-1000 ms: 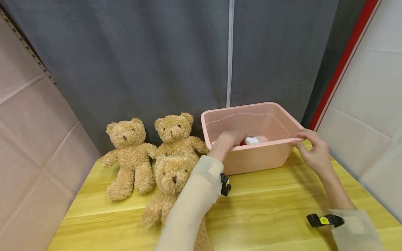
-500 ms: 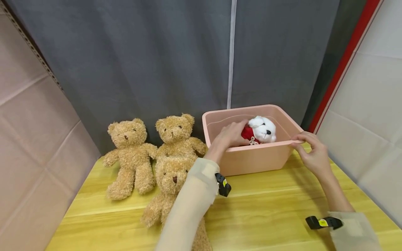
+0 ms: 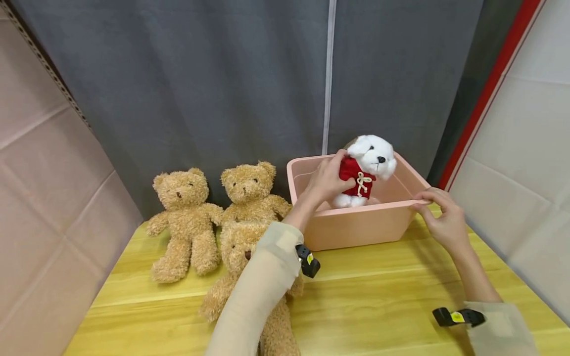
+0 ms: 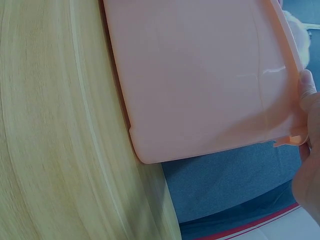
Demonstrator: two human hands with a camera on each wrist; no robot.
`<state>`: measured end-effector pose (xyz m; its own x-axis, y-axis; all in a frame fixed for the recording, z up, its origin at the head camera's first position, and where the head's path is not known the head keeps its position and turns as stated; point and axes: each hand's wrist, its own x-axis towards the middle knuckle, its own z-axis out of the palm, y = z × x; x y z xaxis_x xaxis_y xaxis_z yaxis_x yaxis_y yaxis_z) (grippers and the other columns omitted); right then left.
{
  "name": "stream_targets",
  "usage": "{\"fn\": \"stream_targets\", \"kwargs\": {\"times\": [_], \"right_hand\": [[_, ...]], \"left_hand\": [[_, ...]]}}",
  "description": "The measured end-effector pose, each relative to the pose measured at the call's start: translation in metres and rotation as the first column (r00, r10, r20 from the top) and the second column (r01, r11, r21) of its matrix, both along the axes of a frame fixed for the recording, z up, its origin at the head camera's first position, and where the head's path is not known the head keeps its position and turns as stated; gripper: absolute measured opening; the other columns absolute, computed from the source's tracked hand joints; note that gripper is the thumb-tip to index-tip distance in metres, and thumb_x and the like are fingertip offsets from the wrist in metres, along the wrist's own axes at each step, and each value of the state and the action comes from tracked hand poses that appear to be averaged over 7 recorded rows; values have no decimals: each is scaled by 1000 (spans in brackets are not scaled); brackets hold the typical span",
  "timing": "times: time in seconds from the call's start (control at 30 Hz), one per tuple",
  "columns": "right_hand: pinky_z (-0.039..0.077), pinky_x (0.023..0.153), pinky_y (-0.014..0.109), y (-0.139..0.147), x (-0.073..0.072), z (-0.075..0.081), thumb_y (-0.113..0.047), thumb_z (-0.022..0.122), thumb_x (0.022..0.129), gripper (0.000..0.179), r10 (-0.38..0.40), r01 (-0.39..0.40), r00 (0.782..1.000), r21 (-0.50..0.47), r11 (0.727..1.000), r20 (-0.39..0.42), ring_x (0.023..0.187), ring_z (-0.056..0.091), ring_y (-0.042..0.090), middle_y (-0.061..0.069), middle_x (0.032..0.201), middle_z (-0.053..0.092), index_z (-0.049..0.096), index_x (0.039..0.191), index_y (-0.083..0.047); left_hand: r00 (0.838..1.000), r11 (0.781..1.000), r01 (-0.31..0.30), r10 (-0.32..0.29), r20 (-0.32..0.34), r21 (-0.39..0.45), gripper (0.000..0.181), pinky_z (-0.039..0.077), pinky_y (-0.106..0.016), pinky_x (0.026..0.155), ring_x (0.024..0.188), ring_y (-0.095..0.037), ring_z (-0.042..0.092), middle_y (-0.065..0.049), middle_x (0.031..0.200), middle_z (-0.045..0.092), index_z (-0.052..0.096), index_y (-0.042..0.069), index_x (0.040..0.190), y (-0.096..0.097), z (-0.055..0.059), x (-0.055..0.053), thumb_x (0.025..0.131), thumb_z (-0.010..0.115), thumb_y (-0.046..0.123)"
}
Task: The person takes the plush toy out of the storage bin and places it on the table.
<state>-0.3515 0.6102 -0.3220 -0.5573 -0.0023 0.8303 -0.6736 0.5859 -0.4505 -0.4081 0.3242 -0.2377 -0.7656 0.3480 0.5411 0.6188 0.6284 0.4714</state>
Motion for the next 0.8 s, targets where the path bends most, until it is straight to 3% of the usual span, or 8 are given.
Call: {"fn": "stream_targets", "kwargs": {"times": [0.27, 0.43, 0.6, 0.8], "right_hand": [[35, 94, 11, -20, 21, 16, 24, 72, 77, 24, 25, -25, 999, -8, 1000, -31, 99, 49, 1, -8, 99, 58, 68, 97, 11], [35, 95, 10, -9, 9, 8, 24, 72, 76, 26, 27, -28, 998, -15, 999, -51, 101, 49, -1, -12, 100, 59, 69, 97, 10], [35, 95, 11, 0, 0, 2, 19, 74, 79, 24, 36, -36, 998, -15, 999, -42, 103, 49, -1, -14, 101, 60, 71, 98, 6], [36, 95, 10, -2, 2, 2, 22, 75, 75, 29, 23, -24, 999, -8, 1000, -41, 101, 49, -2, -15, 99, 60, 71, 98, 7]], "left_hand": [[995, 998, -31, 37, -94, 63, 63, 52, -30, 80, 107, -24, 52, -10, 118, 64, 45, 16, 144, -9, 24, 16, 88, 72, 22], [982, 995, -56, 69, -173, 79, 65, 53, -34, 75, 102, -24, 54, -13, 111, 63, 45, 16, 144, -17, 37, 27, 85, 72, 22], [974, 988, -81, 107, -199, 134, 70, 53, -38, 72, 100, -23, 55, -12, 111, 61, 42, 20, 147, -33, 45, 40, 83, 73, 23], [962, 972, -14, 77, -260, 234, 71, 50, -39, 80, 104, -25, 54, -14, 123, 68, 43, 16, 146, -57, 50, 53, 82, 75, 19]]}}
